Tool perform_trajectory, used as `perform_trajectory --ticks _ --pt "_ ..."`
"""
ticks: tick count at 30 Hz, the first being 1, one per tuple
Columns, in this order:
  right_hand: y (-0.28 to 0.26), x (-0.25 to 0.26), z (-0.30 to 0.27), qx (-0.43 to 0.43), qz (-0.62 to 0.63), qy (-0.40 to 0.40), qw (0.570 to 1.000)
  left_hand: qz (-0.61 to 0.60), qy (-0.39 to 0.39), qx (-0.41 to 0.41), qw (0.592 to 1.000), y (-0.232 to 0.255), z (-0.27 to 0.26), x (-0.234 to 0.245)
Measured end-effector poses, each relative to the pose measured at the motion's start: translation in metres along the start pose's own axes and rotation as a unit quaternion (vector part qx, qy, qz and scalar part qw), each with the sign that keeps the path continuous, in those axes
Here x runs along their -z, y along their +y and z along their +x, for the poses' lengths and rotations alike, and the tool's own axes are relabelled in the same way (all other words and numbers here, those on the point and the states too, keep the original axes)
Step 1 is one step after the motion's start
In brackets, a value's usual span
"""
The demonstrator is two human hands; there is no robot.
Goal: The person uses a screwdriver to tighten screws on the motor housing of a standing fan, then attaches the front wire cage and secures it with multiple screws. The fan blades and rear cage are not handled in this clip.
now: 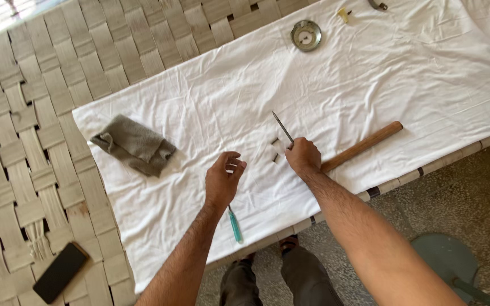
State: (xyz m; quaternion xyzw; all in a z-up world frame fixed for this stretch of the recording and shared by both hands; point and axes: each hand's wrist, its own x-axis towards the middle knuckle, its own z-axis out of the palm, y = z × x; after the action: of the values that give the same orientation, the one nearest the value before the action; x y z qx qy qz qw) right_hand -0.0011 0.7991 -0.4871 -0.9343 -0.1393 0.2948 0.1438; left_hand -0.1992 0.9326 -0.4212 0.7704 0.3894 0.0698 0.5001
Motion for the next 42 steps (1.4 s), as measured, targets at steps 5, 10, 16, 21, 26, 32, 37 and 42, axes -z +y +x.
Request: perform_trajectory --ticks 5,10,16,21,26,32,37,42 --pt "-0.006 0.027 -0.035 0.011 0.167 0.071 0.983 0.008 -0.033 -0.014 0.999 0.010 -0.002 0.009" --pt "-0.015 0.102 -0.130 0.002 0.449 0.094 0.889 -0.026 -0.090 -0.083 0.992 0.080 -0.016 0.007" --pt "0.013 0.206 -0.253 0.064 0.551 0.171 0.814 -0.156 -0.260 0.005 0.953 0.215 -0.059 -0.018" --pt "0.068 0.254 -0.334 0.142 0.537 0.325 0.765 -0.277 -0.388 0.015 0.879 0.311 -0.123 -0.064" --pt "0.141 0.277 -0.412 0.088 0.492 0.437 0.748 -0.327 -0.506 0.019 0.798 0.356 -0.204 -0.121" --pt "0.256 0.271 -0.526 -0.103 0.372 0.369 0.845 -0.359 -0.578 0.131 0.721 0.385 -0.310 -0.205" --pt "0.342 0.260 -0.629 -0.071 0.382 0.329 0.861 -0.359 -0.588 0.182 0.701 0.395 -0.403 -0.275" --pt "0.392 0.252 -0.706 -0.138 0.333 0.334 0.871 -0.367 -0.603 0.202 0.679 0.397 -0.478 -0.341"
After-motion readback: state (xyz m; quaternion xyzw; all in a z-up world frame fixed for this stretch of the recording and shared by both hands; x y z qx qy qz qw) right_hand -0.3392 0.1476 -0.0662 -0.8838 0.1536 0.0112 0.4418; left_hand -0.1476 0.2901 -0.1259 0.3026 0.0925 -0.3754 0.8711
